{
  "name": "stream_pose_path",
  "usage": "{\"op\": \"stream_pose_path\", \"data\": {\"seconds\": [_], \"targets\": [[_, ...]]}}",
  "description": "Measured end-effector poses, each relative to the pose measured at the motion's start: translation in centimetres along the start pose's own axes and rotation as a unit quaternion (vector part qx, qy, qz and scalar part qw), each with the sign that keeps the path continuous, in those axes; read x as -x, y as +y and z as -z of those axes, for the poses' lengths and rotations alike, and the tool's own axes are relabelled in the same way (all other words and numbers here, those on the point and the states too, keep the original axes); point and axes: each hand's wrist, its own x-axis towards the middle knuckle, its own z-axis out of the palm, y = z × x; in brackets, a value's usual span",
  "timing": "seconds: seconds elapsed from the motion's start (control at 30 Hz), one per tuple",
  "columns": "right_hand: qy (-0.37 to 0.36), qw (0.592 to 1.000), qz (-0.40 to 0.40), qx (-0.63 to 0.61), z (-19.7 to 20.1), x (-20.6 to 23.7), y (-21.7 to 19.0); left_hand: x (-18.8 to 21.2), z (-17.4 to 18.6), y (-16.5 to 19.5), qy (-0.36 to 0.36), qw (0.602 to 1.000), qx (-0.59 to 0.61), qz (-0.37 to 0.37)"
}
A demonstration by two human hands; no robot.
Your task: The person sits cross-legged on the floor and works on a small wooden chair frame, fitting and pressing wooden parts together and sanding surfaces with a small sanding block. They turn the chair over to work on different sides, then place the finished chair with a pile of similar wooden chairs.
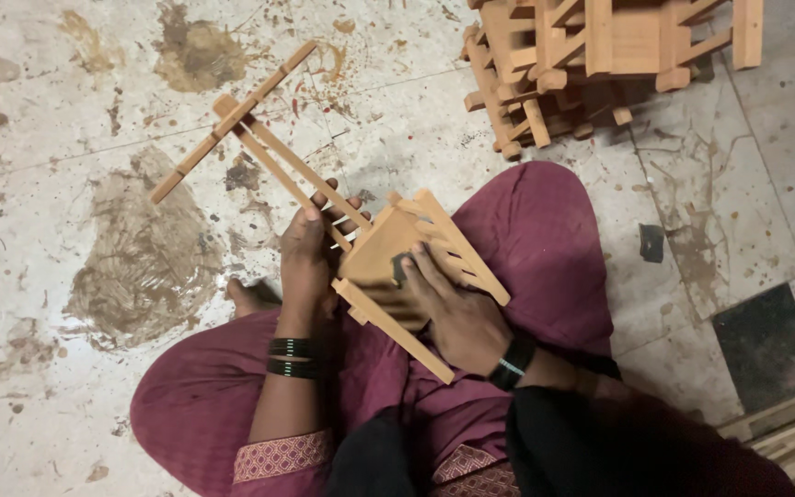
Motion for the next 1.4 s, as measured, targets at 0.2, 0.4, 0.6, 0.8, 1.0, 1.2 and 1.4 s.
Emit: {"op": "stream_pose_path", "data": {"seconds": [0.2,0.4,0.6,0.8,1.0,1.2,1.4], "targets": [[0.063,0.987,0.062,0.137,-0.6,-1.3,0.0,0.4,0.4,-0.1,-0.008,0.999,0.025,-0.026],[-0.008,0.976,0.035,0.215,-0.7,1.0,0.0,-0.1,0.2,-0.1,0.008,1.000,0.007,0.008],[-0.022,0.980,0.058,0.190,-1.6,-2.5,-0.3,0.0,-0.2,0.4,0.026,0.999,-0.011,0.018],[-0.152,0.980,-0.068,0.107,-0.2,-1.9,-1.7,0.0,0.5,0.2,0.014,1.000,0.007,0.007],[0.138,0.984,0.100,0.048,1.2,-0.5,-0.8,-1.4,0.8,-0.6,0.027,0.999,0.017,0.020],[0.133,0.990,0.019,0.049,1.1,-2.2,-1.6,-0.8,1.0,-0.5,0.034,0.999,0.024,0.009],[0.132,0.991,0.019,-0.003,1.5,-2.4,-2.0,-0.9,0.8,-0.4,0.039,0.999,-0.022,0.009]]}}
